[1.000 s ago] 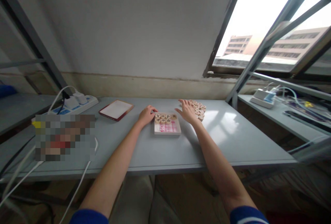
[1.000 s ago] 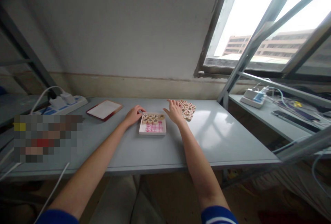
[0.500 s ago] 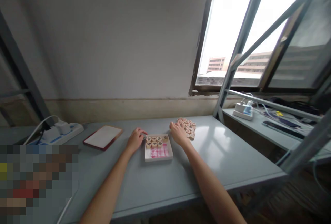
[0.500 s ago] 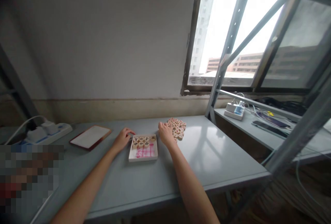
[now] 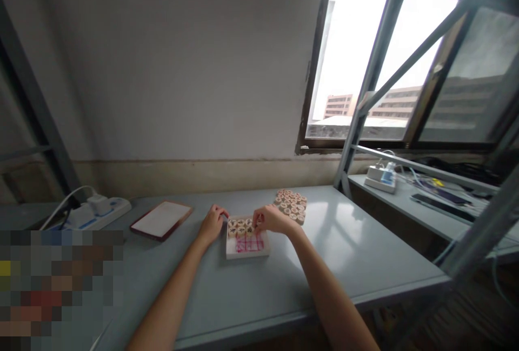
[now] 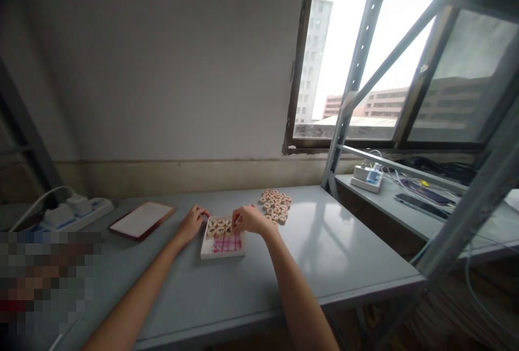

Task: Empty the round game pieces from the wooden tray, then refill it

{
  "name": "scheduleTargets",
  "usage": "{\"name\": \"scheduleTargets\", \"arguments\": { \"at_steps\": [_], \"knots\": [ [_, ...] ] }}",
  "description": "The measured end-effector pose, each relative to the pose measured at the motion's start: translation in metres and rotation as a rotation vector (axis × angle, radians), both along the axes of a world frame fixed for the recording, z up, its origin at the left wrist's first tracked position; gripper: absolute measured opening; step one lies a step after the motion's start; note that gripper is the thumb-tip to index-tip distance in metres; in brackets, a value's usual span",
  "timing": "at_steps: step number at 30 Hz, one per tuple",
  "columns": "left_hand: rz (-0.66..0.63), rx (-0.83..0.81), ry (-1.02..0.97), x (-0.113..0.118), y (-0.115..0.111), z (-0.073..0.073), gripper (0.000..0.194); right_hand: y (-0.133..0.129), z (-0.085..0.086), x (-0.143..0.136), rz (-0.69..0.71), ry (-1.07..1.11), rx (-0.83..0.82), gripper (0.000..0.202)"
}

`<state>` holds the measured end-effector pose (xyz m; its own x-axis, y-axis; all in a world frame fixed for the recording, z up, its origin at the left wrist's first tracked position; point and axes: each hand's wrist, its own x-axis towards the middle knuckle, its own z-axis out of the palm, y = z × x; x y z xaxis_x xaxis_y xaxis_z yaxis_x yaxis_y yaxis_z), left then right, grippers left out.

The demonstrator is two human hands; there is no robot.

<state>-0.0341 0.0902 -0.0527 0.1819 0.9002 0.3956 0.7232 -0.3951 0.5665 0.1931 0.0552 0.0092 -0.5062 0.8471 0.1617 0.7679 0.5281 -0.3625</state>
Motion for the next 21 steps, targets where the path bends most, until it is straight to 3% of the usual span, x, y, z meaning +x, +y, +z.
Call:
{"name": "scheduleTargets", "arguments": {
  "at_steps": [10,21],
  "knots": [
    [0.073,0.012,0.105,0.001,-0.009,0.011,0.024,-0.001,0.004,0.006,0.029,-0.11,-0.017,0.013],
    [-0.015,-0.014,0.136,0.005,-0.016,0.019,0.017,0.005,-0.002,0.012,0.001,-0.108,0.001,0.011]
  ]
}}
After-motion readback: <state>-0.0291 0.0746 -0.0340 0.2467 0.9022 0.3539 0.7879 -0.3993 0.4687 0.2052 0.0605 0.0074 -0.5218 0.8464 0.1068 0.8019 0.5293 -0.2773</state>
